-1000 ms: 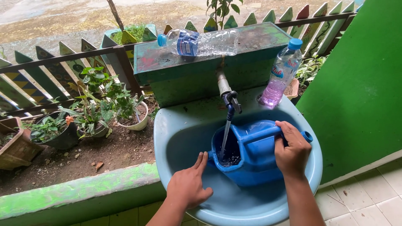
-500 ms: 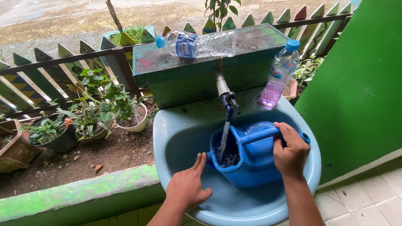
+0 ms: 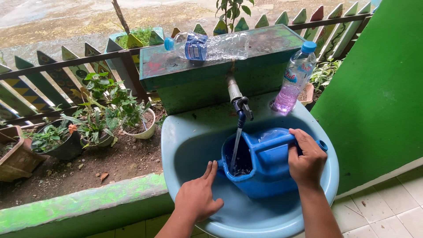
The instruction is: Filling a blue watering can from a tap and then walking along a hallway to water several potted plants.
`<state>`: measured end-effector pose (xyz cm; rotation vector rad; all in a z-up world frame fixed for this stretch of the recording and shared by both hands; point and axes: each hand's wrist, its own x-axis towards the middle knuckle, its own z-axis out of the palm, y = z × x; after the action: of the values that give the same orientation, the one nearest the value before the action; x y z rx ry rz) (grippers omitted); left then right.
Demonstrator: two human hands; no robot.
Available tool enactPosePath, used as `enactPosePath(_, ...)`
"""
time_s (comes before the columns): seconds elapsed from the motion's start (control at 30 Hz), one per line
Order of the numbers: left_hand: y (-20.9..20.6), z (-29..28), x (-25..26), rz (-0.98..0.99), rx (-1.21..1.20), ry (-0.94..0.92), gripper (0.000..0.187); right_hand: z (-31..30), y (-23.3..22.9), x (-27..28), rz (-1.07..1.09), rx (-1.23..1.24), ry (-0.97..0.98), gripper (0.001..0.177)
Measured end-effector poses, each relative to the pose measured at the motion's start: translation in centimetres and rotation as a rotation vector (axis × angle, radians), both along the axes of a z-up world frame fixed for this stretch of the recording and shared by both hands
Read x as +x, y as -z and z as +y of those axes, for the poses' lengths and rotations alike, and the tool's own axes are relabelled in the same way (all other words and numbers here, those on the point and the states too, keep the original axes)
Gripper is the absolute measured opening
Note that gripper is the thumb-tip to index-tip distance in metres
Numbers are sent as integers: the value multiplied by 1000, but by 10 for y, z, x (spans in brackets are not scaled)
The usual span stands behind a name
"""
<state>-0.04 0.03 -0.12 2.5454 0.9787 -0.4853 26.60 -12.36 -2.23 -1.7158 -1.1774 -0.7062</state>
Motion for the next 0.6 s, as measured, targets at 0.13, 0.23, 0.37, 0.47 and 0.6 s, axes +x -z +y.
enactPosePath(0.13, -3, -1, 0, 13, -9, -14, 105, 0, 0, 0, 1, -4, 1, 36)
enactPosePath(0.23, -2, -1, 0, 15, -4, -13, 105, 0, 1, 0, 4, -6, 0, 36)
enactPosePath(0.37, 0, 0, 0, 12, 3, 2, 105, -1, -1, -1, 2, -10, -4, 36)
enactPosePath(0.47, -2, -1, 0, 13, -5, -13, 106, 0, 1, 0, 5, -4, -2, 35)
enactPosePath(0.6, -1, 0, 0, 11, -8, -10, 106, 0, 2, 1, 4, -3, -4, 37)
